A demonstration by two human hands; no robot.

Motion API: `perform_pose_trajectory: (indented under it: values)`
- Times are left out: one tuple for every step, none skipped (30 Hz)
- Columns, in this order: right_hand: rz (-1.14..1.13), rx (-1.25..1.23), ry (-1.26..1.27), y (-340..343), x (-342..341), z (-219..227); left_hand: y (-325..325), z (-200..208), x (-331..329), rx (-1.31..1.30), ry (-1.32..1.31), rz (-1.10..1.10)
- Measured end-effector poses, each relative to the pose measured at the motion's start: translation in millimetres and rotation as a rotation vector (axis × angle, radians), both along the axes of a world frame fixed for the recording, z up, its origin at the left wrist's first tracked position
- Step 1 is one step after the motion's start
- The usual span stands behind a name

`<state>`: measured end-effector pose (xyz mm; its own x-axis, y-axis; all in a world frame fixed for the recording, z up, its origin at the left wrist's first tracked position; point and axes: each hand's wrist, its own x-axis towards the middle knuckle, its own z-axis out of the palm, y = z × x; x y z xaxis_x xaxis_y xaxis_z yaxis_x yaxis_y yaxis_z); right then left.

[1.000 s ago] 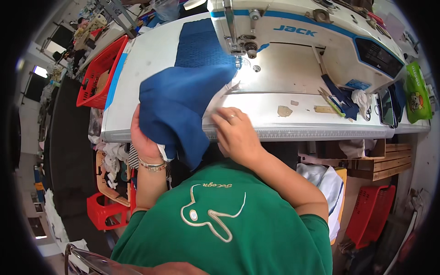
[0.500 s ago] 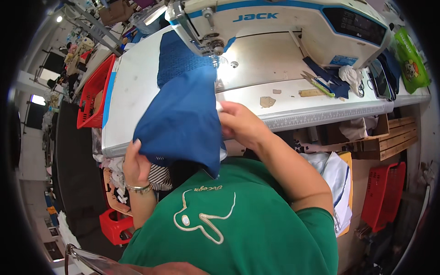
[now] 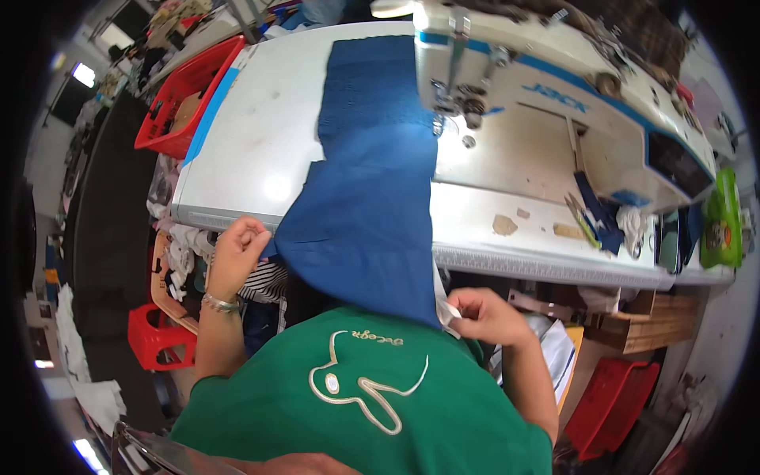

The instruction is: The recorder uses an industrial sewing machine to assemble a blue and white fabric tote bag, including attaching straps.

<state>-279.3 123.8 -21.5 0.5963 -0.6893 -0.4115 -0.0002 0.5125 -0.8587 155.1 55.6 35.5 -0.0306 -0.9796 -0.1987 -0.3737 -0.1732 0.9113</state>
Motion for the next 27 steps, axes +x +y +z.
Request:
perform_pose_trajectory:
  values:
    - [0.009,-0.085,0.181,5.7,-7.1,-2.8,-2.4,-2.6,0.9,-0.078,-0.179,-0.062]
    - [0.028,-0.155,0.350,11.0,-12.7,-5.0,-5.8,-4.9,2.0,-0.074,-0.392,-0.094]
    - [0.028,-0.028,0.508,14.6,-21.0,-3.7,-6.2,-5.4,3.7,-0.026,-0.338,-0.143]
    - [-0.003,-0.072,0.515,17.7,-29.6,-0.2,-6.1,-5.5,4.4,-0.001,-0.228,-0.248]
    - [-0.021,-0.070,0.592,19.9,-37.1,4.6,-6.7,-4.2,5.5,0.053,-0.139,-0.324]
    - [-0.043,-0.020,0.740,20.5,-44.0,10.2,-5.4,-2.7,5.3,0.094,-0.035,-0.434]
    - [-0.115,-0.238,0.770,21.5,-47.4,15.6,-7.0,-1.0,5.6,0.203,-0.140,-0.471]
    - [-0.188,-0.406,0.864,22.9,-48.3,21.0,-6.8,-0.9,3.8,0.141,-0.095,-0.468]
    - [-0.203,-0.532,0.943,20.7,-49.8,27.8,-6.4,-2.2,0.4,0.088,-0.079,-0.459]
    - [-0.220,-0.490,0.884,18.4,-45.4,31.0,-4.8,-4.1,-2.6,0.075,-0.099,-0.425]
    - [-0.241,-0.477,0.800,15.4,-38.9,33.2,-3.2,-7.7,-7.0,-0.107,-0.353,-0.450]
    - [-0.266,-0.473,0.694,12.0,-30.7,34.0,1.4,-12.5,-11.9,-0.157,-0.343,-0.413]
    - [-0.178,-0.508,0.839,8.6,-19.8,31.7,7.3,-18.8,-18.7,-0.168,-0.362,-0.344]
    - [-0.083,-0.537,0.921,3.6,-8.5,27.2,13.5,-24.6,-24.7,-0.236,-0.354,-0.302]
    - [-0.076,-0.517,0.987,2.1,6.3,19.0,20.3,-29.1,-29.7,-0.312,-0.427,-0.248]
    - [-0.089,-0.521,1.027,-1.3,22.0,7.6,23.3,-32.9,-35.2,-0.196,-0.494,-0.229]
    - [-0.192,-0.519,0.775,-4.9,37.5,-4.9,25.9,-35.8,-41.7,-0.142,-0.536,-0.238]
    - [-0.300,-0.392,0.596,-3.8,49.9,-14.9,28.3,-38.2,-49.8,-0.095,-0.600,-0.230]
    - [-0.438,-0.170,0.294,-1.4,59.6,-23.3,26.8,-39.8,-56.6,0.006,-0.667,-0.346]
    - [-0.393,-0.143,0.318,-1.8,61.6,-27.0,27.2,-40.9,-64.9,0.075,-0.647,-0.468]
    - [-0.348,-0.118,0.340,-1.2,61.9,-28.7,26.1,-41.0,-70.6,0.032,-0.505,-0.596]
    - [-0.307,-0.093,0.360,-1.4,60.3,-27.6,26.1,-39.1,-72.4,0.002,-0.417,-0.711]
    - [-0.311,-0.226,0.276,2.5,53.7,-21.1,24.9,-37.5,-74.5,-0.390,-0.018,-0.693]
    - [-0.262,-0.256,0.302,0.4,41.1,-10.9,25.3,-34.2,-71.1,-0.240,0.250,-0.636]
    - [-0.378,-0.237,0.085,0.1,31.8,-1.6,25.9,-31.4,-67.7,-0.007,0.478,-0.597]
    - [-0.479,-0.232,-0.143,-0.3,23.8,6.9,26.6,-28.9,-64.7,0.194,0.733,-0.553]
    - [-0.561,-0.196,-0.171,-4.4,17.1,12.9,25.4,-27.7,-62.9,0.383,0.973,-0.478]
